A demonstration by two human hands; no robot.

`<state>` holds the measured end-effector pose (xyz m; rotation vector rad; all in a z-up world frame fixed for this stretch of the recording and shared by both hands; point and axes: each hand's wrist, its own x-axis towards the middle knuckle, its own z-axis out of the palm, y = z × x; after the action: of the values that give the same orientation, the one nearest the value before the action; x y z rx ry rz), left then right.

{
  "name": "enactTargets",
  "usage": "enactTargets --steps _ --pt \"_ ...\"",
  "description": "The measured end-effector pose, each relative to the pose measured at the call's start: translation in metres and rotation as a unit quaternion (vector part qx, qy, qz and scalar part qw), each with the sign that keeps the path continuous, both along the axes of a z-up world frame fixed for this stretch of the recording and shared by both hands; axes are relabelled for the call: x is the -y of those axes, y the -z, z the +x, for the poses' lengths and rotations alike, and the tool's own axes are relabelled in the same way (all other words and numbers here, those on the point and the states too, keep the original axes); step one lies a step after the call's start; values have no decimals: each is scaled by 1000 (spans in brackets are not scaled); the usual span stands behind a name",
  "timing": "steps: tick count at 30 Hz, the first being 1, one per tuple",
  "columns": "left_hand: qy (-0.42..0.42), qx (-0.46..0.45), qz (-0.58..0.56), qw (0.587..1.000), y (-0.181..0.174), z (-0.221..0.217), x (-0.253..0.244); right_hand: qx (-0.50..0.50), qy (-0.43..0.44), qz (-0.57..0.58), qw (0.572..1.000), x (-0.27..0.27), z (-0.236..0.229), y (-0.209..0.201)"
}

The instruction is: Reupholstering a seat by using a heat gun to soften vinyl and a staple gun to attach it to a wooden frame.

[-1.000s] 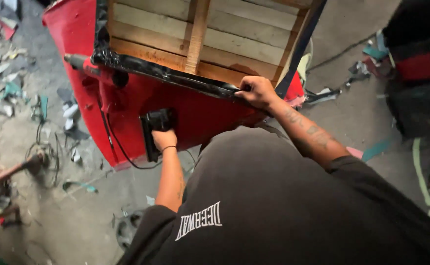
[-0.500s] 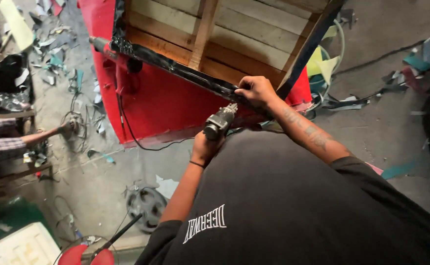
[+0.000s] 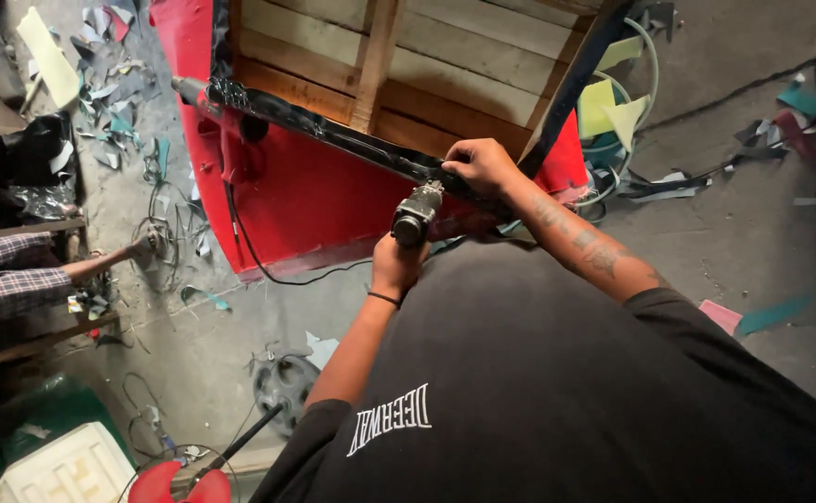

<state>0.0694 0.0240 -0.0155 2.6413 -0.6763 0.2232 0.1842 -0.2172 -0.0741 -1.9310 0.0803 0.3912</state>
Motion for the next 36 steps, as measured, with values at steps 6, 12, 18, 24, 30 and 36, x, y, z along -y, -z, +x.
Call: enactTargets --steps 6,12,18,24,30,36 --pt "-35 -55 -89 994 -6 -8 -25 28 -12 2 1000 3 0 -2" --pt "-344 -213 -193 894 32 -13 -120 71 -6 9 997 0 -1 -11" --pt "-505 -317 -40 802 52 49 -218 51 -1 -34 998 -15 -11 -38" --pt "-470 -313 -1 825 80 93 -262 1 -4 -198 980 -39 -14 -59" --pt "-413 -352 19 840 73 118 -277 7 57 -237 970 -63 -35 -66" --pt "-287 18 -197 937 53 229 -318 355 225 -229 878 -119 -96 -47"
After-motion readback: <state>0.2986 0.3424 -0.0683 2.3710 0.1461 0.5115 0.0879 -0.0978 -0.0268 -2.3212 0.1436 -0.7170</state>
